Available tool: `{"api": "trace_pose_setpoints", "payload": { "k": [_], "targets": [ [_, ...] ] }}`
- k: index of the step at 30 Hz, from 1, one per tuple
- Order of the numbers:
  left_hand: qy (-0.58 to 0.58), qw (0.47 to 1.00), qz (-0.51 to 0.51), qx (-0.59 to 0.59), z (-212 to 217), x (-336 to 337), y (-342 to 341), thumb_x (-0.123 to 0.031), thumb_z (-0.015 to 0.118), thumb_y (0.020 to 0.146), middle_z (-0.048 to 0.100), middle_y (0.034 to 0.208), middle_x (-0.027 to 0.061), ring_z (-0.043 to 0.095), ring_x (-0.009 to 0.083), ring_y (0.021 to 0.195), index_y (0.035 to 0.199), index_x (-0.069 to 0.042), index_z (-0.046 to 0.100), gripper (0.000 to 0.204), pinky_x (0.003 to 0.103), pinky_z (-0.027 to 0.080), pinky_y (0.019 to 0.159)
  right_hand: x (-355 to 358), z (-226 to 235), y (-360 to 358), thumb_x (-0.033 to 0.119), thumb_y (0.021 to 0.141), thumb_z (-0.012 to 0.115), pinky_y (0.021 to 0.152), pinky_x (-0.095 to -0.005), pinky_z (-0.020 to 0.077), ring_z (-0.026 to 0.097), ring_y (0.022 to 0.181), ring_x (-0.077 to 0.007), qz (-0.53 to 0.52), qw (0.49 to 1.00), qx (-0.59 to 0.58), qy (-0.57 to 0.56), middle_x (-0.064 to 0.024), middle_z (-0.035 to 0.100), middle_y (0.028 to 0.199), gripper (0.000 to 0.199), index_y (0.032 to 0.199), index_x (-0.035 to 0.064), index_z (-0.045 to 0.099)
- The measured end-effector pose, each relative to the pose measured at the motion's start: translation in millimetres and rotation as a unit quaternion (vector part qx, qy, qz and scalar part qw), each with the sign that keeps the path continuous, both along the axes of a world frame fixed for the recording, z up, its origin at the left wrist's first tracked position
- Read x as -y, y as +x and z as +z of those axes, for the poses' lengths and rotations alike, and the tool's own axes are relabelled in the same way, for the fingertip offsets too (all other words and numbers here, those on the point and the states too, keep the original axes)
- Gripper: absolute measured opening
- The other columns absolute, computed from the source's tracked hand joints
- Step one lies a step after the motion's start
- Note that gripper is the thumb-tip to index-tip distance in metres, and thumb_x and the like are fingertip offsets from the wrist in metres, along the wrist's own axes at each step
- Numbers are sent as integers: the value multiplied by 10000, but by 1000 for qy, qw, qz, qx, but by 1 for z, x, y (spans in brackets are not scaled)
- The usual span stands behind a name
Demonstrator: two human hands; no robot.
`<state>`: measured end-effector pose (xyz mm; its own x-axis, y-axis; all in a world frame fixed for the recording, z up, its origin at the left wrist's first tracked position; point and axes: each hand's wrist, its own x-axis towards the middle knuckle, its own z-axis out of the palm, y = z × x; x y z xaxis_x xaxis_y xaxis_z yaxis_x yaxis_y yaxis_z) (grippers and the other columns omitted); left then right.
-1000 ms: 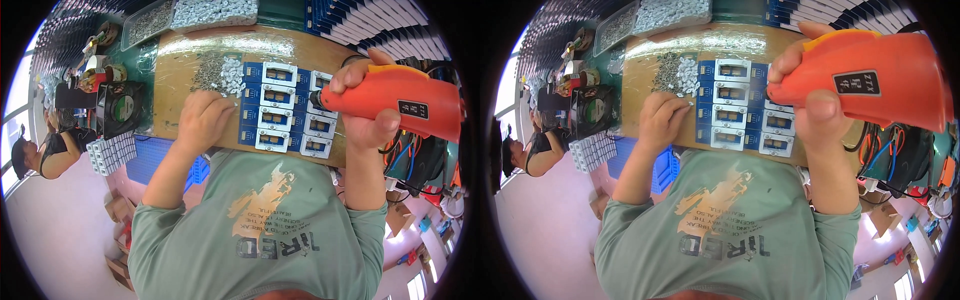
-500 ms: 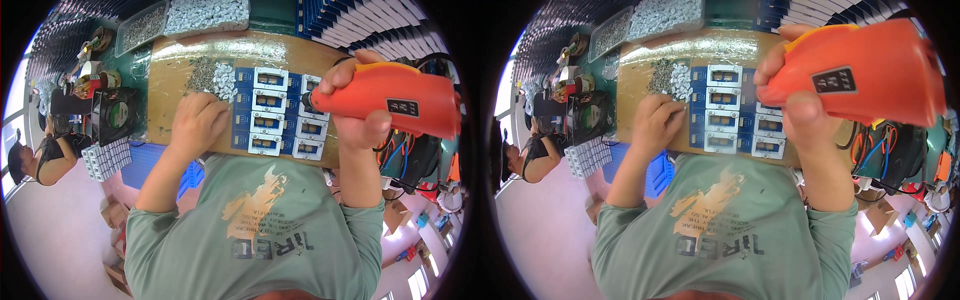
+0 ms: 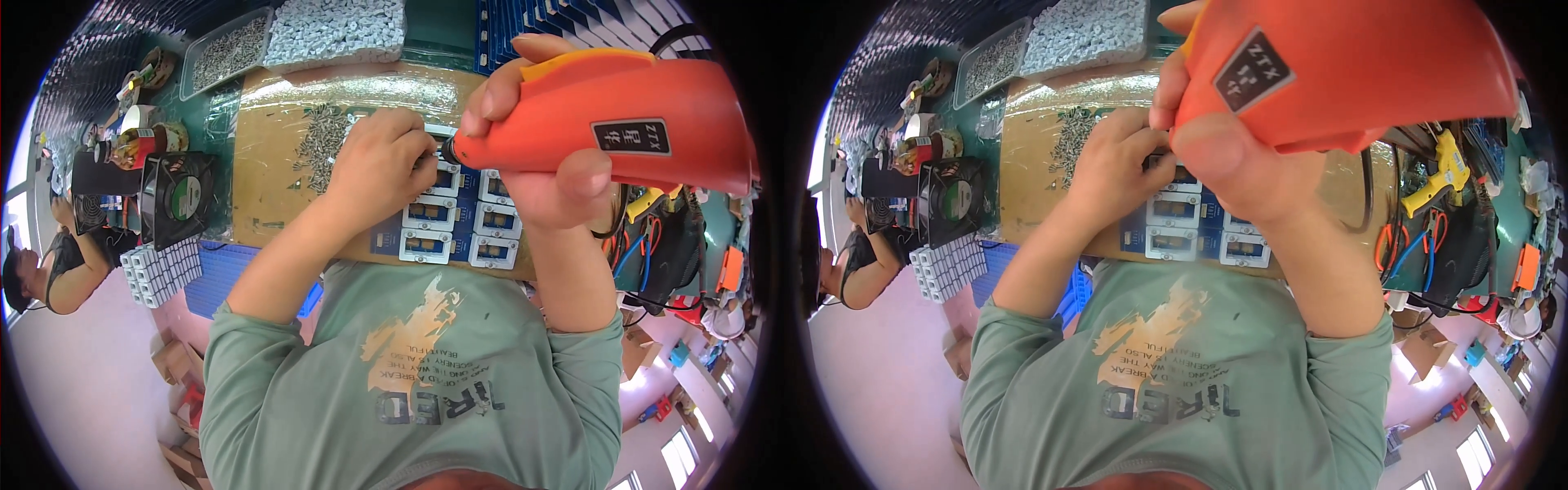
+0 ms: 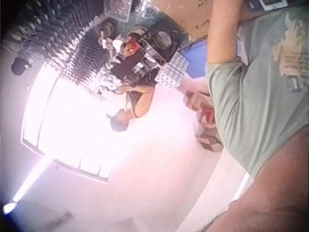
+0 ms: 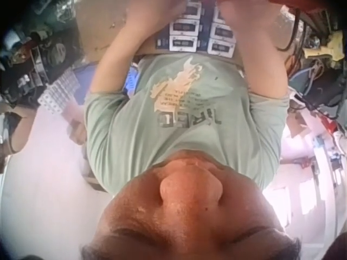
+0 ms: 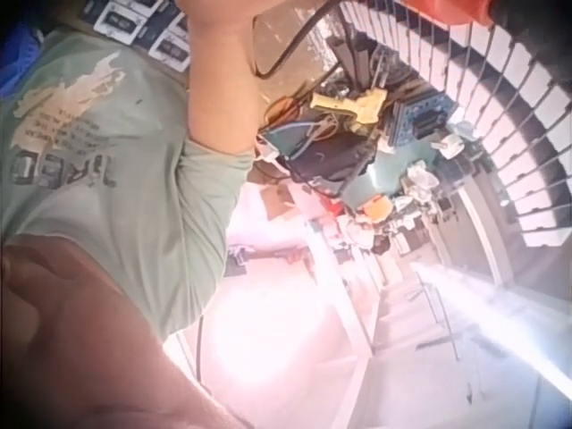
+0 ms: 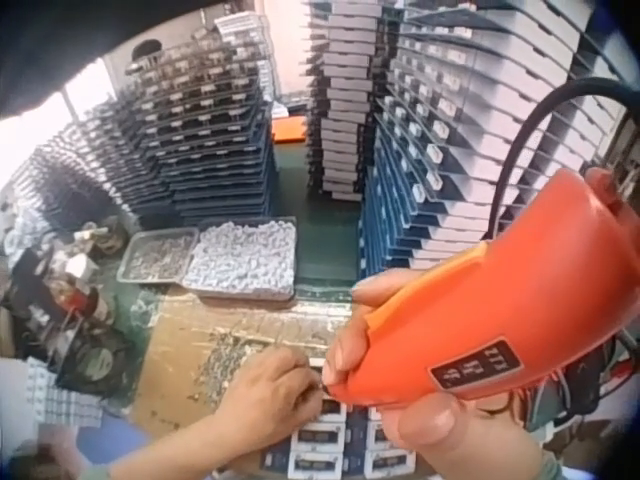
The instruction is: The person assembles LED panel fixtures by placing circuit boards and plastic housings into frames, then securing them with screws using an electric screwdriver.
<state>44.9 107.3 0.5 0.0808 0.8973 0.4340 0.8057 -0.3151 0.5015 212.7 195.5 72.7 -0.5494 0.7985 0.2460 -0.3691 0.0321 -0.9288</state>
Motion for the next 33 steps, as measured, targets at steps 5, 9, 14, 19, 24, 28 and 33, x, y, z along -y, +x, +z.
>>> {"api": "trace_pose_setpoints", "payload": {
  "k": [5,9,14,19,24,28,33],
  "targets": [
    [-7,1000,5,17,-2,-3,3,-131,706,710,598,898,78,595,304,849,785,-50,652,122,438,466,733,1,3,-11,767,684,749,752,-381,521,615,824,-250,14,1000,-4,-2,-107,613,957,1095,1374,-24,438],
    [-4,1000,7,17,-2,-3,1,-138,703,707,590,887,80,593,304,848,777,-48,641,130,439,461,732,0,0,-16,746,691,756,752,-378,521,614,820,-244,23,1000,14,3,-104,614,949,1059,1356,-20,448],
    [-30,999,10,16,1,0,1,-141,703,704,582,877,87,594,311,845,767,-44,627,139,440,466,734,9,11,-24,724,682,784,739,-351,530,627,814,-229,17,999,26,10,-99,623,932,1028,1325,-15,474],
    [-55,996,8,66,-6,-3,3,-134,719,690,585,886,91,595,321,853,819,-50,633,176,446,475,743,13,3,-27,604,655,885,725,-337,540,635,814,-208,50,999,-1,14,-92,631,909,919,1245,-10,537],
    [-39,997,-6,64,-10,-4,0,-138,740,680,589,900,98,596,327,864,898,-58,631,256,454,474,746,13,-5,-30,568,671,893,721,-328,534,634,811,-196,35,997,16,64,-88,631,903,877,1233,-10,547],
    [-45,994,-8,102,-12,-6,-1,-147,748,679,590,902,99,595,332,869,910,-62,629,274,455,470,745,9,-9,-31,540,699,886,703,-318,529,633,809,-192,46,994,5,95,-85,632,903,833,1228,-10,552],
    [-59,995,2,84,-7,-1,-1,-164,748,685,593,903,94,598,326,877,893,-62,635,258,449,465,742,17,-9,-31,538,726,865,697,-320,535,640,808,-192,-3,992,46,116,-89,639,907,856,1272,-19,512]
  ]
}}
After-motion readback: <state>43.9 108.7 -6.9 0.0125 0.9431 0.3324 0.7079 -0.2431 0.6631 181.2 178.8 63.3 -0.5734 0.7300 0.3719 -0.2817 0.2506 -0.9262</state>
